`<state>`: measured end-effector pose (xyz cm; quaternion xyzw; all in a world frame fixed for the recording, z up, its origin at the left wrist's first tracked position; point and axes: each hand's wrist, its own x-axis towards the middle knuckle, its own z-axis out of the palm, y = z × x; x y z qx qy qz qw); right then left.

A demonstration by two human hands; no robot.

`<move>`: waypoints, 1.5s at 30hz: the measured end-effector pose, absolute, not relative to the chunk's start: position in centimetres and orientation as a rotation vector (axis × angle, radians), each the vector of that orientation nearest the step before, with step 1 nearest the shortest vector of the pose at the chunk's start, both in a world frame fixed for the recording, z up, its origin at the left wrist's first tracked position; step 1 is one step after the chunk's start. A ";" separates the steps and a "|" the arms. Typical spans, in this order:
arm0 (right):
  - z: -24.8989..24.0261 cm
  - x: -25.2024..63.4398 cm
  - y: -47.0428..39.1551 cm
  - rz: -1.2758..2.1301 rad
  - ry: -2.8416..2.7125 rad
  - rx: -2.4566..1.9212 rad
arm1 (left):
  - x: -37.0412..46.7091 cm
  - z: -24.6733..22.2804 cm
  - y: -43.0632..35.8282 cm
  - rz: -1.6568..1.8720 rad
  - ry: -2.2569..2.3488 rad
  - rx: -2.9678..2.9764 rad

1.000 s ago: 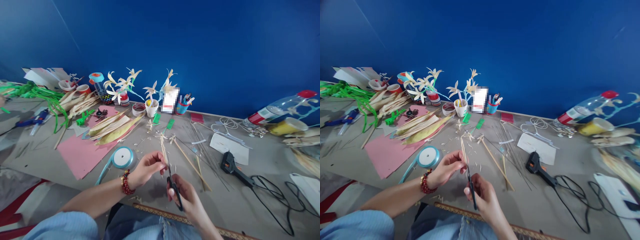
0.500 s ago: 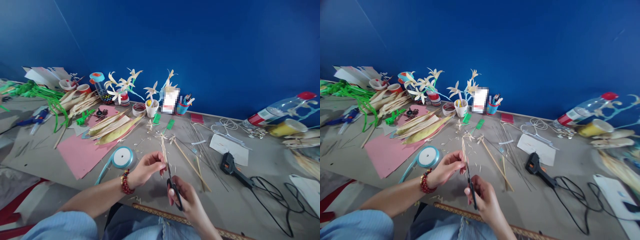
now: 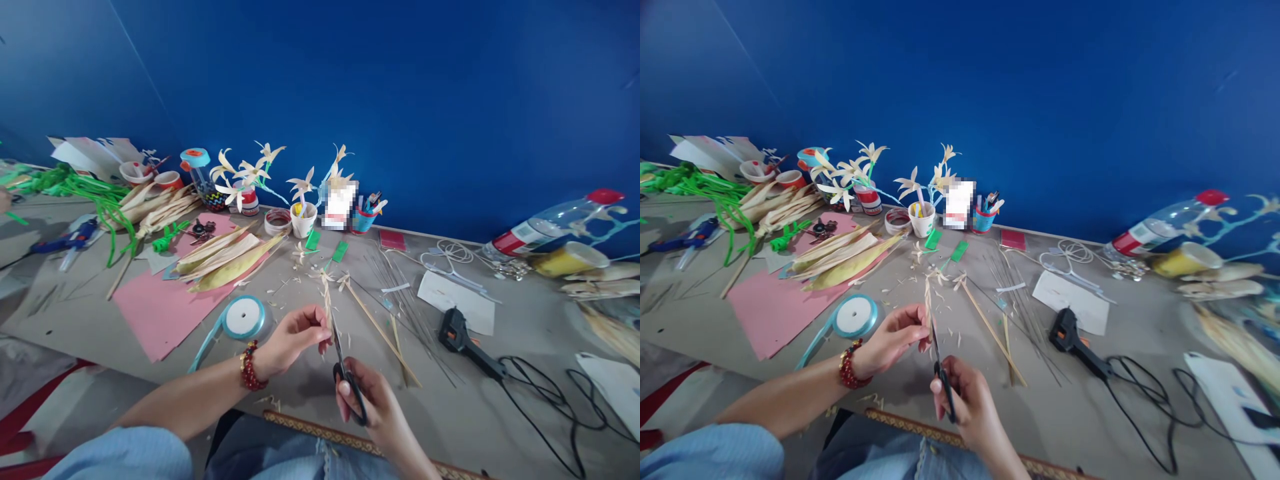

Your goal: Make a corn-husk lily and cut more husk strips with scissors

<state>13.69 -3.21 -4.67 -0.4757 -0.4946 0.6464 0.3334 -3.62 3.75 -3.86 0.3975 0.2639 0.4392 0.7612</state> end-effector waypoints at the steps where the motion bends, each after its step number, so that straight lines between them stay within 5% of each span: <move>1: -4.7 13.7 -3.2 1.684 -1.294 -1.244 | -3.6 -3.9 3.7 0.956 0.572 0.867; 45: -4.3 15.4 -3.1 1.668 -1.359 -1.342 | -3.8 -3.9 3.5 0.887 0.524 1.059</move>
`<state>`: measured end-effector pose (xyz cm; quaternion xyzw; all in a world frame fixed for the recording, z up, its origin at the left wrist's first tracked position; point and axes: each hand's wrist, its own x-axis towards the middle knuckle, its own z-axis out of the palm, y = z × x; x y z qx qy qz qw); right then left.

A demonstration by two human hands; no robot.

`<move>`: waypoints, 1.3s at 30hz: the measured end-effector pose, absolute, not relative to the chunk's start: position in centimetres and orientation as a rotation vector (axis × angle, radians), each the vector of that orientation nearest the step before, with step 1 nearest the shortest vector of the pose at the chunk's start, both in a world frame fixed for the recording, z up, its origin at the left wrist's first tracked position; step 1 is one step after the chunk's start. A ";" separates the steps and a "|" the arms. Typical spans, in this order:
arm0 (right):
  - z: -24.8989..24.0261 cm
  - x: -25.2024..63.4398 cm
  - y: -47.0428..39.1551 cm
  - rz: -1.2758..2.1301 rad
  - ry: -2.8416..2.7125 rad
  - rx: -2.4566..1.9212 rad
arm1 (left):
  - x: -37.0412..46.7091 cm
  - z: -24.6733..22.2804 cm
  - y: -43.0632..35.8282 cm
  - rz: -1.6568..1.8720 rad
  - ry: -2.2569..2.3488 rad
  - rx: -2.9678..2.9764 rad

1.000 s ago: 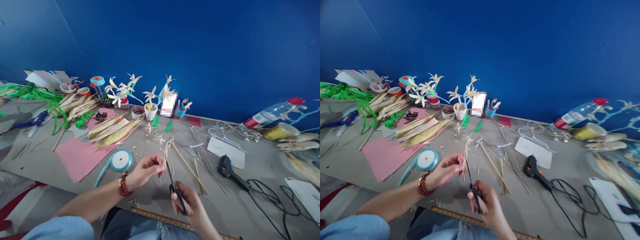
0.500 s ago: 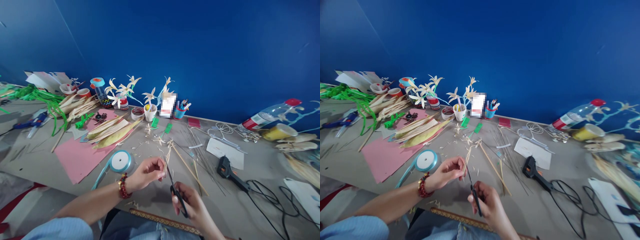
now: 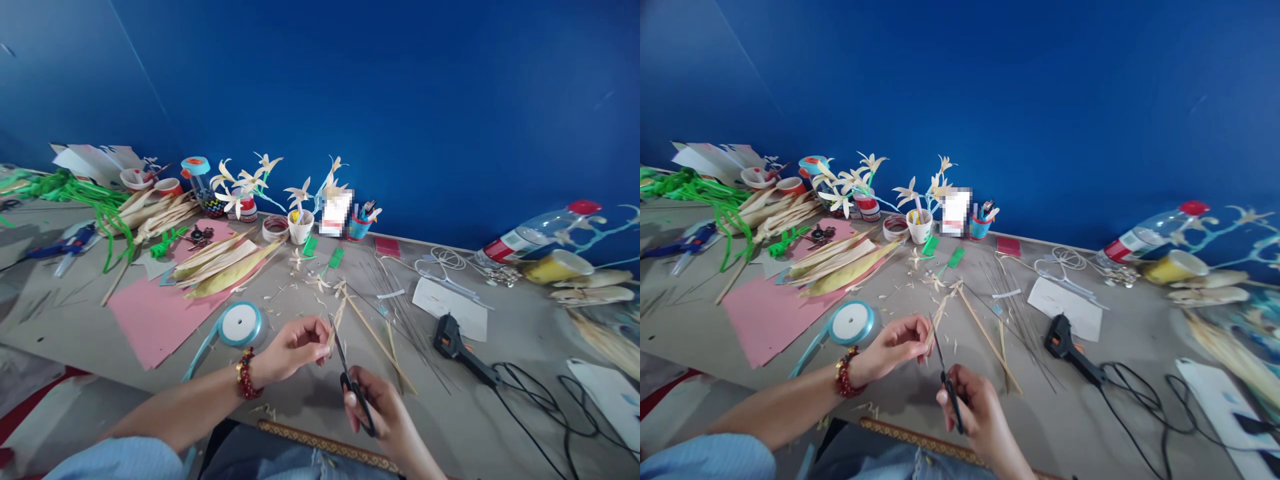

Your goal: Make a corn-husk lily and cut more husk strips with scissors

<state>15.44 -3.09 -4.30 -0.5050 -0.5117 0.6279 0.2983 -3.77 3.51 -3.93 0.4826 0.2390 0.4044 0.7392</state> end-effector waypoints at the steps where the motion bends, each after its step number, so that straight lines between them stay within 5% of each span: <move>1: -4.3 15.5 -3.1 1.661 -1.363 -1.344 | -3.8 -4.0 3.5 0.888 0.521 1.049; 21: -6.1 17.9 -4.5 1.491 -1.549 -1.397 | -3.7 -4.5 3.8 1.015 0.539 0.939; 31: -3.8 17.7 -4.7 1.726 -1.384 -1.288 | -3.9 -4.2 4.1 0.948 0.512 0.959; 39: -3.0 16.3 -1.8 1.370 -1.182 -1.201 | -4.1 -4.3 4.2 0.708 0.488 1.061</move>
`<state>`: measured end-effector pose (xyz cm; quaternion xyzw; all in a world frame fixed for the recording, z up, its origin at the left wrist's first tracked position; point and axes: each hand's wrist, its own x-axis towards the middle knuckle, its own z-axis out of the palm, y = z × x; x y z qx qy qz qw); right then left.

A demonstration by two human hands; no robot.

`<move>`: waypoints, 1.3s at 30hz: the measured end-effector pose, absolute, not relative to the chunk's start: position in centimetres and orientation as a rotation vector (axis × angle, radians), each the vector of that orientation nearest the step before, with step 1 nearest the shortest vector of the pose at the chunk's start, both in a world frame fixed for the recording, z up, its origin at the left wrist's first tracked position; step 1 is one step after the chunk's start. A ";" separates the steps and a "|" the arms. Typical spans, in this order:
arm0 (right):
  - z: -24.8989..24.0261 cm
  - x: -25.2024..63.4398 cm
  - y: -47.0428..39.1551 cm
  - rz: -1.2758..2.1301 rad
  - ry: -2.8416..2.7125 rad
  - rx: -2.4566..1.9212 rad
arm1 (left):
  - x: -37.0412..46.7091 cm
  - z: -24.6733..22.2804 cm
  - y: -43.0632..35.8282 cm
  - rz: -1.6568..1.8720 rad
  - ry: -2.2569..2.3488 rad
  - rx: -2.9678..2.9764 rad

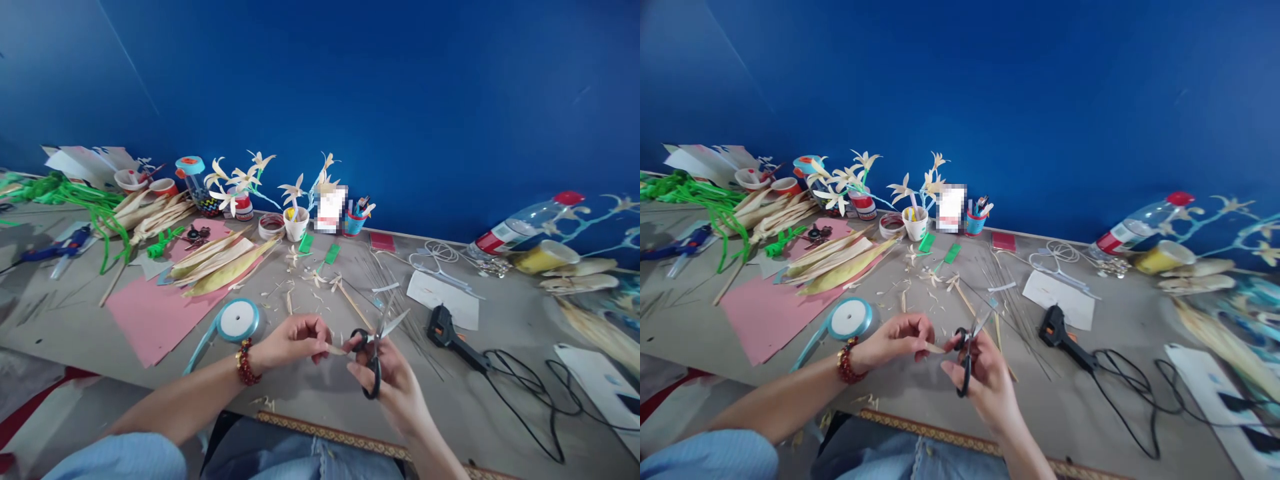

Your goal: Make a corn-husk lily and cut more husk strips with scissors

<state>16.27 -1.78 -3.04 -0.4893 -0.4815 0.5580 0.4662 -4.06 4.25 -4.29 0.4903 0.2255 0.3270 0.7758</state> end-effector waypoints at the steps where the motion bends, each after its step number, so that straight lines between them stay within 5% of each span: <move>1: -2.9 15.9 -1.4 1.369 -1.167 -1.197 | -4.1 -4.3 4.3 0.688 0.480 1.075; 15: -3.7 13.3 -0.7 1.236 -1.043 -1.227 | -3.4 -5.0 3.6 0.921 0.554 1.086; 25: -3.8 16.3 -3.4 1.732 -1.385 -1.198 | -3.8 -3.7 3.9 1.002 0.559 1.010; 39: -3.7 16.0 -3.1 1.813 -1.342 -1.229 | -4.1 -4.0 4.1 0.963 0.531 0.982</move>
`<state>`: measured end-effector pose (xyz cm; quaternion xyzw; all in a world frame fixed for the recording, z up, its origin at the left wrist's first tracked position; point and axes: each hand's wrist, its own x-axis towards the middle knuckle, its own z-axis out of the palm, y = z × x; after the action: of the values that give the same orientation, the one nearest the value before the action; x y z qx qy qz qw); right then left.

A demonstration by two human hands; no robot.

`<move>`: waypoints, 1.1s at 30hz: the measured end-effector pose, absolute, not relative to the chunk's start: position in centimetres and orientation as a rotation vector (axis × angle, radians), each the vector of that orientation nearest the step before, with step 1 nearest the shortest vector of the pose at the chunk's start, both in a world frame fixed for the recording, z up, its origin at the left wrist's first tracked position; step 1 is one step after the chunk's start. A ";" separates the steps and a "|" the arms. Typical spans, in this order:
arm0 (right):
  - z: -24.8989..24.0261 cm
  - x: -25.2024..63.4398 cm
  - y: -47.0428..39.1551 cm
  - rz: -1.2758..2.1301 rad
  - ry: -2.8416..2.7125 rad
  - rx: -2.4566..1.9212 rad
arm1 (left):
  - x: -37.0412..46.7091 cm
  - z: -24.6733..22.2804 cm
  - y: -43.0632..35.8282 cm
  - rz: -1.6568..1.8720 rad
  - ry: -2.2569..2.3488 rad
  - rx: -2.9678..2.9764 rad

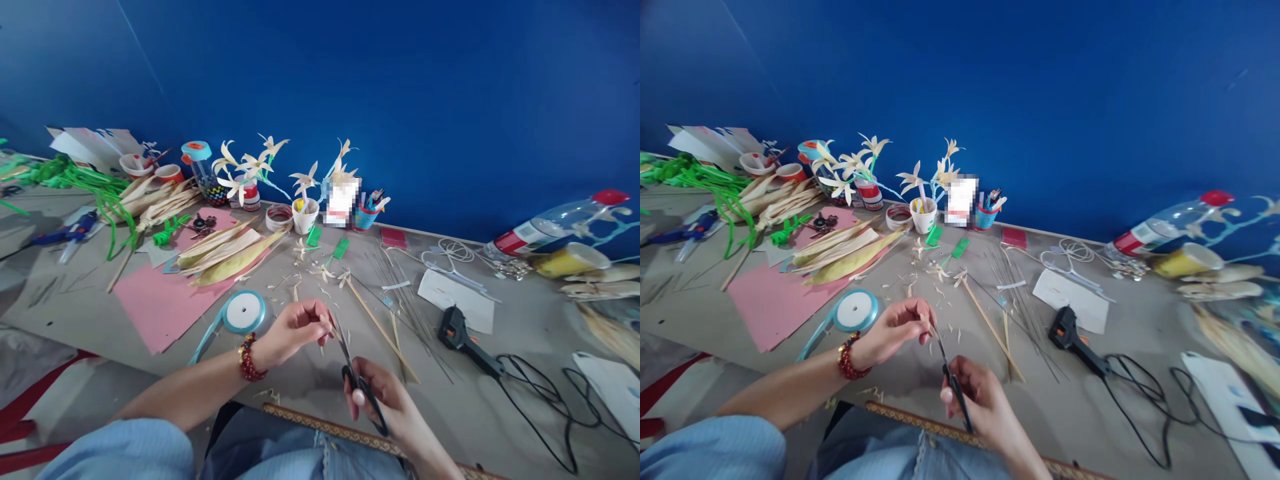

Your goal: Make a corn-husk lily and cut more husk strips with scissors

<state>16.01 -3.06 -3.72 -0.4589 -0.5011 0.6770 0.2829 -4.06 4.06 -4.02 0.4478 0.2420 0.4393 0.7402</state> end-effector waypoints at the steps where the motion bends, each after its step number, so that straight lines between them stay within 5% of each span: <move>1: -3.9 16.0 -3.1 1.809 -1.337 -1.230 | -4.1 -4.1 4.1 0.962 0.531 0.981; 33: -4.9 16.3 -3.4 1.751 -1.322 -1.302 | -3.9 -4.2 4.2 0.955 0.554 0.952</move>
<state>16.26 -3.41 -4.86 -0.4882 -0.4957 0.6566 0.2911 -3.94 4.16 -4.22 0.4351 0.2530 0.4363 0.7458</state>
